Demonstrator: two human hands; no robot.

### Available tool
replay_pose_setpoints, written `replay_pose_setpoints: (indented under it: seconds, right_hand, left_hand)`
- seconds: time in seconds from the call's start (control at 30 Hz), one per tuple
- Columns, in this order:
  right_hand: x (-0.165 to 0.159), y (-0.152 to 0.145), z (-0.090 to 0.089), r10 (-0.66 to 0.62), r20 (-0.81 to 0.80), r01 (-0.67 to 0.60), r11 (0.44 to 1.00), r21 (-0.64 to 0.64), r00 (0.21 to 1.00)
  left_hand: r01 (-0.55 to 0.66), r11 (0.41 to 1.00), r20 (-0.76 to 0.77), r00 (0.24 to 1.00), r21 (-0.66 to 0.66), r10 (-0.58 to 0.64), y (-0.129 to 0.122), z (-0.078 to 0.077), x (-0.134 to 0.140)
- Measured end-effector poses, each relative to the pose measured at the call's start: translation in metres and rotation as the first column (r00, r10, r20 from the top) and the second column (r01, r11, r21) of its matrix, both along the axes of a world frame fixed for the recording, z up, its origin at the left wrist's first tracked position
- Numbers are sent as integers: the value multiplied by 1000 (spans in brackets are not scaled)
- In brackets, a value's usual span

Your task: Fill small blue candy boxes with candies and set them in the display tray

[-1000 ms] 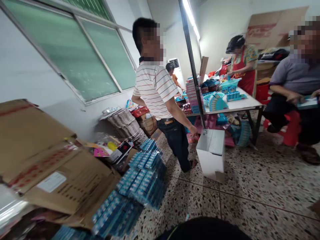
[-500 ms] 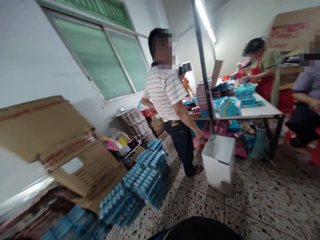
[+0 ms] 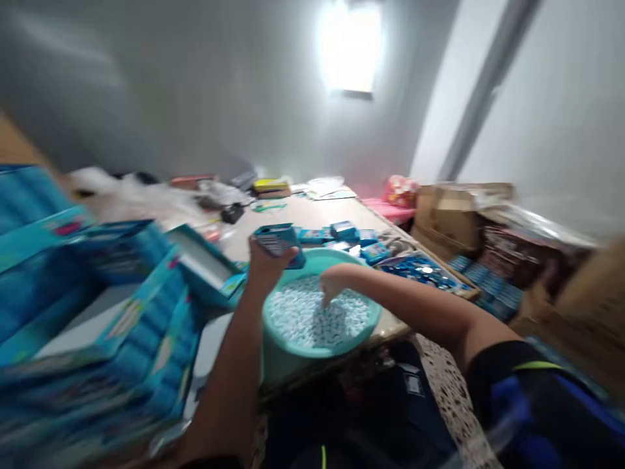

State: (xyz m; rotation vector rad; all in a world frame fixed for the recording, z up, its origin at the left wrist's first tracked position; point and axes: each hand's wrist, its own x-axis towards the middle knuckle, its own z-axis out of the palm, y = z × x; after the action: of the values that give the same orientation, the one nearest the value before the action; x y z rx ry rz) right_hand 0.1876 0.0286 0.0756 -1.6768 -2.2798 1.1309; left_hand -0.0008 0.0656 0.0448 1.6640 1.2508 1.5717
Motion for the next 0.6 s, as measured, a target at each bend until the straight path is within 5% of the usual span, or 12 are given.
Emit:
replay_pose_setpoints:
  seconds: [0.1,0.23,0.47,0.6]
  right_hand:
    - [-8,21,-32,114,157,-125,990,62,981]
    - [5,28,-68,180,255,-205,976,77,950]
    - [10,2,-84,372,225,-363,928,-80,901]
    - [15,-13,-79,274,75,-262,954,-144,959]
  left_hand:
    - [55,984,237,972,-167,-14,-4,-36,-2]
    - [116,967,207,976,-228,-69,4,-60,6]
    - [82,943,-201,968,-323,-153,-2,-60,-8]
    - [77,939,-345,917,-334,-198,-2,-56,-8]
